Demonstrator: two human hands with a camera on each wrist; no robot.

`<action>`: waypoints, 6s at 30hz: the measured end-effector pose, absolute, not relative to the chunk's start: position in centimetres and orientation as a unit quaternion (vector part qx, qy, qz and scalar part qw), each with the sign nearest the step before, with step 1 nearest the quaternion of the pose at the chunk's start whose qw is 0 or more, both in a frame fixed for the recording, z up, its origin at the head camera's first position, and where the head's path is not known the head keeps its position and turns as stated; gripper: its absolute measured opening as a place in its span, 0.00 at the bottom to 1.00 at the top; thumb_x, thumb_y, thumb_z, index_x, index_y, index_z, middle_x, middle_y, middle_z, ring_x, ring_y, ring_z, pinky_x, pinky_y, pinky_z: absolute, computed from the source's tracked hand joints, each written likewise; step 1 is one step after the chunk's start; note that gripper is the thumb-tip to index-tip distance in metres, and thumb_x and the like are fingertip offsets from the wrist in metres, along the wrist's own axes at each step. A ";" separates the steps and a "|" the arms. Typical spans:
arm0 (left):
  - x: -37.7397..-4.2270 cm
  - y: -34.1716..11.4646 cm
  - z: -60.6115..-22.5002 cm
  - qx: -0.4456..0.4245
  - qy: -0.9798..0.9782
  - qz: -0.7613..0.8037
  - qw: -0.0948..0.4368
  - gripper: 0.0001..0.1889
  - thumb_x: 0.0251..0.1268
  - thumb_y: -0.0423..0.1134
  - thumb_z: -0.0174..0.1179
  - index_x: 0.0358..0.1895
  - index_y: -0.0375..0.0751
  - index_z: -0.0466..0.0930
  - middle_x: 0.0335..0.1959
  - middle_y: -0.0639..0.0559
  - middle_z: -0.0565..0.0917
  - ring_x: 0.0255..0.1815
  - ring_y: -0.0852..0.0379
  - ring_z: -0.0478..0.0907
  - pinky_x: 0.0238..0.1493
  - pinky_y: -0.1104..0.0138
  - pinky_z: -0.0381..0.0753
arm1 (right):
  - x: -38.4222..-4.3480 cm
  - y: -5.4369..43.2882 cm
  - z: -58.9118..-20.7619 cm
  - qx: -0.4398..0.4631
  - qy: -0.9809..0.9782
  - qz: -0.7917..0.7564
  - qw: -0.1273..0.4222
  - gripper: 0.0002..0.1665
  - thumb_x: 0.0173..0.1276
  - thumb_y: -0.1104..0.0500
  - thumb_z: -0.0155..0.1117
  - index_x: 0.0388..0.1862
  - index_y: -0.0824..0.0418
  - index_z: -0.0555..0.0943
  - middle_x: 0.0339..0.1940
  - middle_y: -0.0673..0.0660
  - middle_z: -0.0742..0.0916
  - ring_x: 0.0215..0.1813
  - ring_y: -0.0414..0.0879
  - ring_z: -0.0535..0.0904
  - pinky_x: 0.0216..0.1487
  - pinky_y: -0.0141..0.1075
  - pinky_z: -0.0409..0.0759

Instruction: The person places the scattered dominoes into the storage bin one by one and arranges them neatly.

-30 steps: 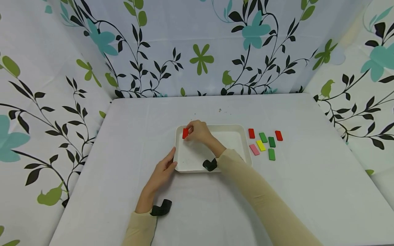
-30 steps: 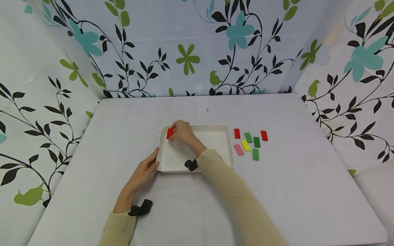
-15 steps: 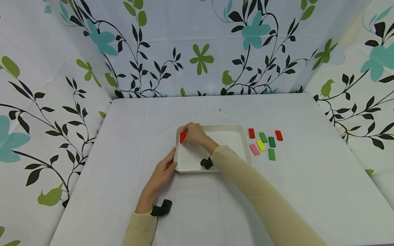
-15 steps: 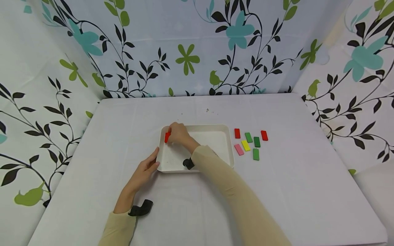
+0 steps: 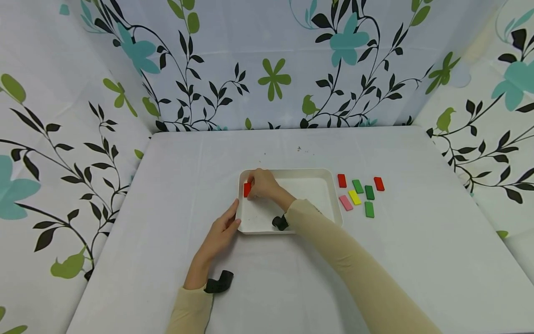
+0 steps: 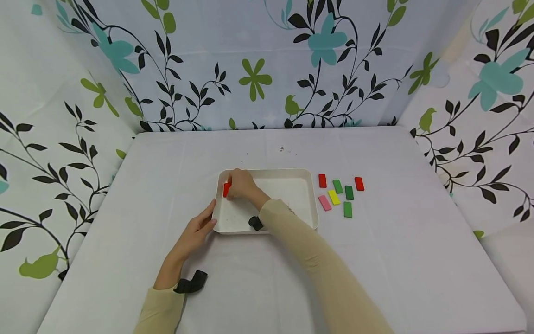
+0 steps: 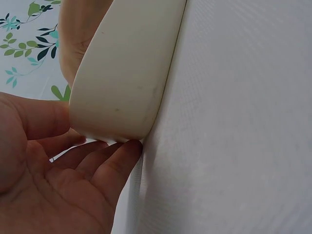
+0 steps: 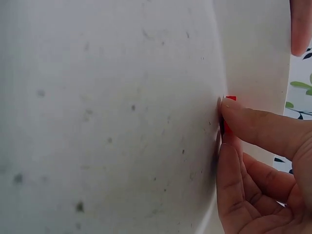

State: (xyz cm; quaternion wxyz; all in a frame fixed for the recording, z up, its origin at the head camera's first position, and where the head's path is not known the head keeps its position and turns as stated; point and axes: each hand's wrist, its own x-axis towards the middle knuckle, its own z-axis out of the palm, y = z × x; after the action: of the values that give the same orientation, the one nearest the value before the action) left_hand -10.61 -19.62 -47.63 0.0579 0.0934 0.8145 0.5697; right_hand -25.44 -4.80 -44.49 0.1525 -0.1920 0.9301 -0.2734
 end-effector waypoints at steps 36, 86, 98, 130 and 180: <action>-10.5 -19.5 -47.5 0.091 0.810 0.576 0.061 0.31 0.75 0.28 0.48 0.77 0.31 0.48 0.79 0.39 0.51 0.79 0.44 0.49 0.73 0.65 0.54 | -25.8 -4.0 -45.5 -0.183 0.894 -0.370 0.172 0.28 0.45 0.66 0.81 0.47 0.67 0.81 0.31 0.55 0.83 0.31 0.42 0.75 0.28 0.25 0.74; -10.3 -18.9 -47.3 0.077 0.806 0.582 0.070 0.31 0.76 0.29 0.46 0.77 0.33 0.46 0.80 0.41 0.49 0.80 0.45 0.47 0.72 0.71 0.54 | -26.3 30.2 -40.0 0.067 0.904 -0.395 0.150 0.38 0.70 0.53 0.62 0.74 0.63 0.62 0.70 0.70 0.67 0.71 0.69 0.59 0.60 0.79 0.58; -10.2 -18.8 -47.4 0.073 0.807 0.582 0.073 0.31 0.76 0.29 0.46 0.77 0.32 0.45 0.80 0.42 0.48 0.80 0.46 0.47 0.72 0.71 0.53 | -25.9 32.0 -43.4 0.049 0.898 -0.379 0.216 0.39 0.67 0.58 0.63 0.74 0.63 0.61 0.70 0.71 0.66 0.67 0.66 0.60 0.67 0.69 0.61; -10.3 -18.9 -47.6 0.078 0.803 0.587 0.066 0.31 0.76 0.29 0.46 0.77 0.33 0.46 0.80 0.42 0.48 0.80 0.45 0.47 0.65 0.86 0.54 | -26.1 31.6 -45.6 0.055 0.915 -0.370 0.152 0.34 0.62 0.64 0.68 0.66 0.68 0.69 0.61 0.69 0.72 0.59 0.62 0.67 0.61 0.52 0.71; -10.3 -19.3 -47.6 0.090 0.803 0.586 0.061 0.31 0.76 0.29 0.46 0.76 0.29 0.47 0.79 0.38 0.49 0.80 0.42 0.46 0.74 0.58 0.52 | -26.0 21.9 -37.1 0.049 0.902 -0.429 -0.018 0.35 0.64 0.55 0.70 0.68 0.62 0.72 0.56 0.66 0.80 0.55 0.56 0.76 0.59 0.49 0.80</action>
State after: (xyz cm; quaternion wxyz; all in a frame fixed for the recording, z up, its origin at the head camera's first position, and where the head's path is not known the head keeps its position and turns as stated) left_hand -10.33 -19.31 -47.57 0.0615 0.0905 0.8028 0.5861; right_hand -26.02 21.94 -37.14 -0.0179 0.0493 0.9016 -0.4294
